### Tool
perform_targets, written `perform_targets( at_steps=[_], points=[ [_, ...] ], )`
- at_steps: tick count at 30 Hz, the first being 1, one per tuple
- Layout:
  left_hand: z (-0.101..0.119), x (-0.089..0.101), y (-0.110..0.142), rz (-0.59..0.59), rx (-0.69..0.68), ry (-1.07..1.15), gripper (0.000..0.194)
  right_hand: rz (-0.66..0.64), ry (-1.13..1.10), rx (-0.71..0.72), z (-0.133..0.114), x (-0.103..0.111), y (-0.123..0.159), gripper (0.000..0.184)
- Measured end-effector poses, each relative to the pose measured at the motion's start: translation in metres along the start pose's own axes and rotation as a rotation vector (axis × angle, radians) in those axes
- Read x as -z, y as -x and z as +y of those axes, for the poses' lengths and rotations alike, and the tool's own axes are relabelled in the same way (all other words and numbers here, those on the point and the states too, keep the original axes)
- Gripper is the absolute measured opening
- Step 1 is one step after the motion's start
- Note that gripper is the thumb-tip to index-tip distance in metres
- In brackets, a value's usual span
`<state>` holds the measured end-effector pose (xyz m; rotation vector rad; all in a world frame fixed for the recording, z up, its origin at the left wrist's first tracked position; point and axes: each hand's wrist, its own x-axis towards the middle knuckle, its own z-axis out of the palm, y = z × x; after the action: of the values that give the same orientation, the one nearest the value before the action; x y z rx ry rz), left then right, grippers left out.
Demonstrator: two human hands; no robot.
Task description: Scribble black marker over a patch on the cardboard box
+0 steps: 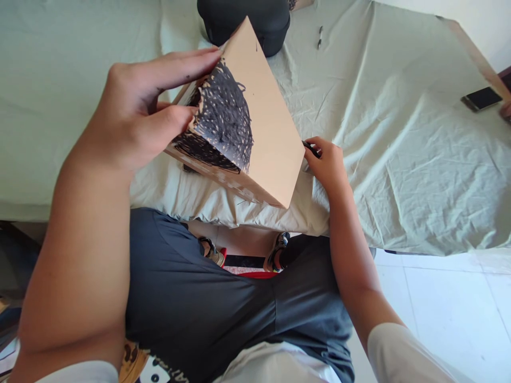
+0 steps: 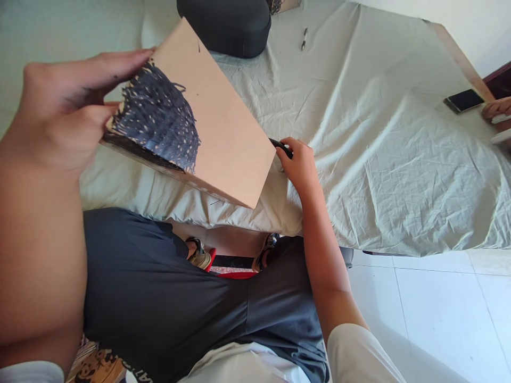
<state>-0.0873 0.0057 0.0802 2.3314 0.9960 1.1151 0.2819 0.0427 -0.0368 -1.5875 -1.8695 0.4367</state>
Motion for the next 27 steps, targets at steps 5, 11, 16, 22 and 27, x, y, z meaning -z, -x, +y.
perform_targets(
  at_steps=[5,11,16,22,27],
  points=[
    [-0.002,-0.001,0.001,0.0,-0.043,-0.006,0.065,0.017,-0.012,0.01,0.002,-0.001,-0.001,0.014],
    [0.003,-0.002,0.002,0.014,0.005,0.012,0.068,0.033,-0.032,-0.027,0.005,-0.004,-0.002,0.011],
    [0.004,-0.002,0.001,0.002,-0.02,0.011,0.067,0.015,-0.072,-0.056,0.006,-0.004,-0.001,0.009],
    [-0.001,-0.001,0.001,-0.012,-0.047,0.013,0.064,0.034,-0.079,-0.076,0.001,0.002,-0.001,0.032],
    [-0.001,-0.001,0.0,-0.011,-0.045,-0.011,0.062,0.051,-0.131,-0.055,-0.004,0.004,0.0,0.054]
  ],
)
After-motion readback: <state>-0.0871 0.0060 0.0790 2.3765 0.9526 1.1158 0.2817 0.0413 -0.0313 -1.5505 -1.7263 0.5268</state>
